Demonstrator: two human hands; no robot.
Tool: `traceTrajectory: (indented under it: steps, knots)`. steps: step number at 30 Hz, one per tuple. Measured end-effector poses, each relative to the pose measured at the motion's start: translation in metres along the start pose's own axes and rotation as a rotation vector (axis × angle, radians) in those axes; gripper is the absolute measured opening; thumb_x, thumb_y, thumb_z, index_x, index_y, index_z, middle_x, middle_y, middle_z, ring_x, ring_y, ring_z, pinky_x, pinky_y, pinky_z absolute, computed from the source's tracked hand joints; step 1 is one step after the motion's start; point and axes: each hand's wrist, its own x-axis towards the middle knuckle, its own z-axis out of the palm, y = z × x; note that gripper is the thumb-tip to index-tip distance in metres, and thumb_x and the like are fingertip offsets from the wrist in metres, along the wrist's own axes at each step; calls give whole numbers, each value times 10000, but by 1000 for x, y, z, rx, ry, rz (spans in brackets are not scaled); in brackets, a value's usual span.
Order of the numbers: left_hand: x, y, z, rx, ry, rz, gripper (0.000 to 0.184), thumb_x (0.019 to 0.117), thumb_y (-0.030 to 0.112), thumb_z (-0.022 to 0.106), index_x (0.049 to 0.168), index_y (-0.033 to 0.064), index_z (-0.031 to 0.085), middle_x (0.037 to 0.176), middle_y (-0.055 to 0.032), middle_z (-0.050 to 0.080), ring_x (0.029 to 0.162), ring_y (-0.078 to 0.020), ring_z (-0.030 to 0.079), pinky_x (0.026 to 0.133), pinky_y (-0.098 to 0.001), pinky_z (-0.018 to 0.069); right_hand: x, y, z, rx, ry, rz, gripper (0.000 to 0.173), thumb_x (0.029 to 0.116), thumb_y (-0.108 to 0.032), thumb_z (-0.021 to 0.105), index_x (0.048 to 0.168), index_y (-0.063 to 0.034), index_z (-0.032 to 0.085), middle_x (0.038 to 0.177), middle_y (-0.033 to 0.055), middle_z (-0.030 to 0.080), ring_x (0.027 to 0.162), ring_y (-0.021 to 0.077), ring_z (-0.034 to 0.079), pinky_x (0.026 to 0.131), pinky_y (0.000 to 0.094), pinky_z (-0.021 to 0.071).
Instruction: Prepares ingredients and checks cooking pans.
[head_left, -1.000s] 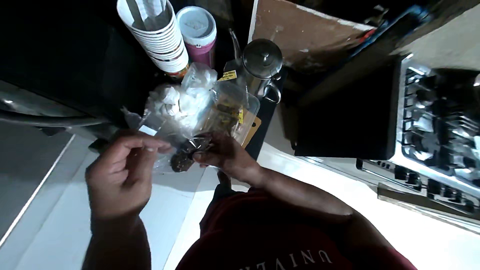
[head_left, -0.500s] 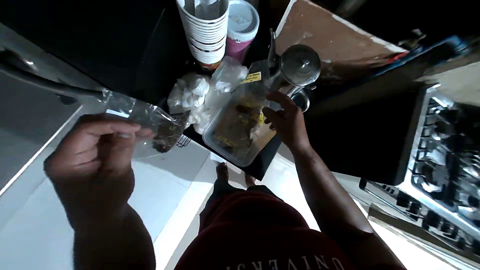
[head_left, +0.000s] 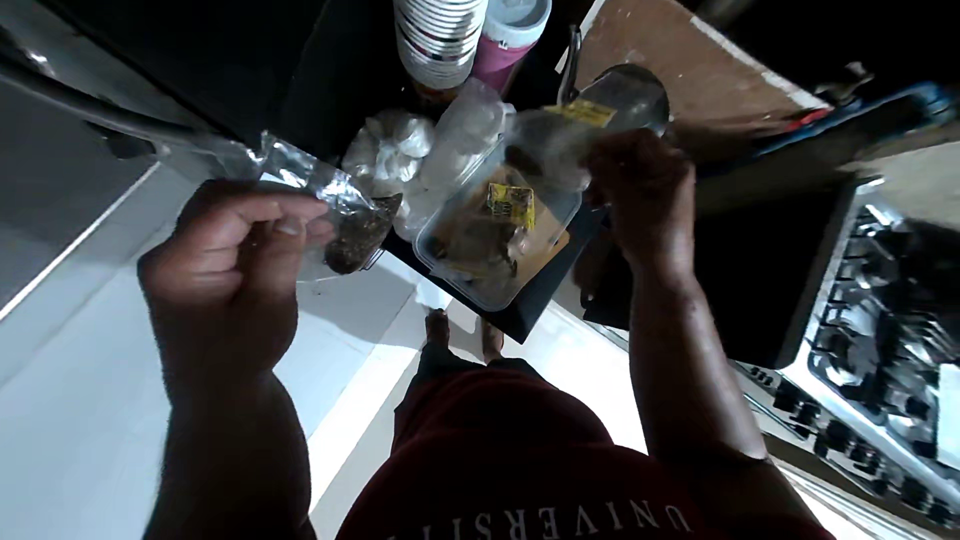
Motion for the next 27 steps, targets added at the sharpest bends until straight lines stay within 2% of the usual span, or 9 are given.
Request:
traceTrajectory:
  steps: [3,9,16,19,21,23,24,25,27]
  knots:
    - [10,9,7,29,-10,20,237,1056,148,485,1191,55,656,1143,60,648,1010,-11,662,913,-242,584,1,-10,-17,142,37,-42,84,1016,-105,627,1067,-41,640,903,-16,717,669,54,666,620,237,599]
    - [36,22,28,-36,-37,59,263,1023,136,556,1239,35,666,1155,2,660,1025,-36,652,910,-239,564,-8,-19,-24,393,-16,-70,78,1025,-41,566,1044,-81,630,929,-17,730,685,63,676,623,238,605]
    - [48,45,51,-140,-88,15,305,1004,168,600,1271,28,644,1197,-8,646,1047,-67,664,915,-271,590,-20,-29,-13,417,-23,-42,61,1030,-41,556,1042,-45,616,919,24,726,637,71,652,570,236,585]
    - [39,52,60,-160,-75,-46,310,1003,193,619,1268,34,637,1195,-4,644,1037,-62,669,903,-272,601,-44,-40,8,322,48,-47,106,1057,-95,548,1144,-44,578,958,38,677,625,78,621,535,232,566]
    - [26,55,65,-174,-101,-87,415,965,276,681,1302,42,621,1226,-12,619,1068,-62,652,904,-262,597,-62,-48,36,253,63,-107,162,1021,-51,579,1172,7,566,903,81,658,594,99,611,508,255,566]
    - [8,50,70,-212,-123,-90,635,870,428,779,1362,73,594,1301,5,589,1160,-65,612,947,-258,577,-75,-49,68,182,71,-203,148,945,-9,650,1078,49,619,849,95,666,629,104,631,557,268,582]
    - [0,47,71,-220,-121,-85,718,823,486,816,1374,92,579,1321,27,574,1182,-58,597,954,-256,569,-81,-49,81,153,57,-259,133,914,-4,672,1034,49,652,882,106,670,701,124,651,620,285,593]
    - [-8,45,72,-207,-115,-87,750,804,502,830,1379,101,564,1345,43,562,1211,-50,583,976,-259,561,-85,-49,92,129,36,-309,133,881,-4,684,1006,41,675,926,122,680,766,152,671,661,310,602]
    - [-20,44,69,-122,-75,-83,637,877,417,785,1354,63,558,1323,33,585,1180,-31,605,967,-244,568,-93,-49,110,115,-19,-371,135,860,-6,695,990,30,695,967,143,703,822,190,707,671,347,619]
